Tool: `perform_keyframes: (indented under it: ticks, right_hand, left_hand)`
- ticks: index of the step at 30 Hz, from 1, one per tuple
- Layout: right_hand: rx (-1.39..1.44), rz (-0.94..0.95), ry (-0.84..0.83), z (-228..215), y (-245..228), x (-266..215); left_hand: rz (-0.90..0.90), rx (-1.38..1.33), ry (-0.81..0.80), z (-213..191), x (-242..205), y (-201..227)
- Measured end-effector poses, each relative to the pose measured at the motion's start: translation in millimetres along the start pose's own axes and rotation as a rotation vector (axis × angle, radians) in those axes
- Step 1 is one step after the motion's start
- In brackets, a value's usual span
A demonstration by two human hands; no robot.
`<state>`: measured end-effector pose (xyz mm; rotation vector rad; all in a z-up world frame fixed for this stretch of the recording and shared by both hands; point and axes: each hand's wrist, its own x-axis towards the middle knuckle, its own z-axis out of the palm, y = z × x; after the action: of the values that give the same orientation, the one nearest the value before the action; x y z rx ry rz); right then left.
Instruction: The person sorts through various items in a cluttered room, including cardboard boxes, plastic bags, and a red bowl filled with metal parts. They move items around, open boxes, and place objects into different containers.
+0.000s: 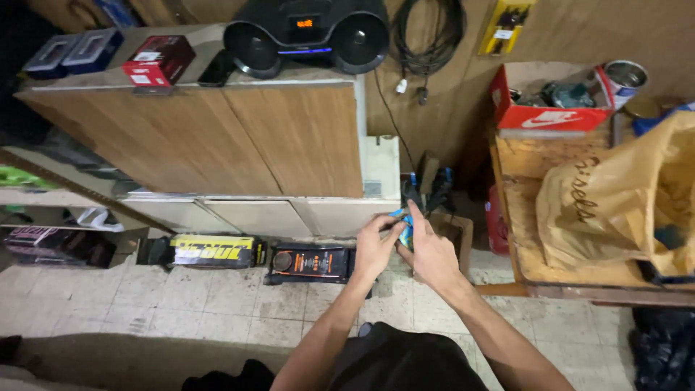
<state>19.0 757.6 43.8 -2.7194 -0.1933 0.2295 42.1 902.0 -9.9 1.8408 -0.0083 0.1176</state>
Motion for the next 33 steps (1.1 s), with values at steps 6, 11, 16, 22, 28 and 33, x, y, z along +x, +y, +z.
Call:
perform_keyframes:
  ticks: [6,11,16,22,28,33]
  right_hand:
    - [-0.022,0.05,0.049,0,32,-10]
    - [0.039,0.126,0.041,-10,59,-26]
    - [0.075,0.242,0.013,19,118,-29]
    - [0.124,0.318,0.084,15,153,-47]
    - [0.149,0.348,0.153,-15,159,-76]
    - [0.177,0.295,0.298,-26,172,-91]
  left_hand:
    - [-0.11,-0.306,-0.078,61,12,-53]
    - [-0.23,-0.228,-0.174,96,11,-61]
    - [-0.246,-0.251,-0.229,121,18,-60]
    - [-0.073,-0.151,-0.401,142,26,-35]
    - [-0.259,-0.383,-0.465,176,9,-5]
    - [-0.215,-0.493,-0.506,189,4,26]
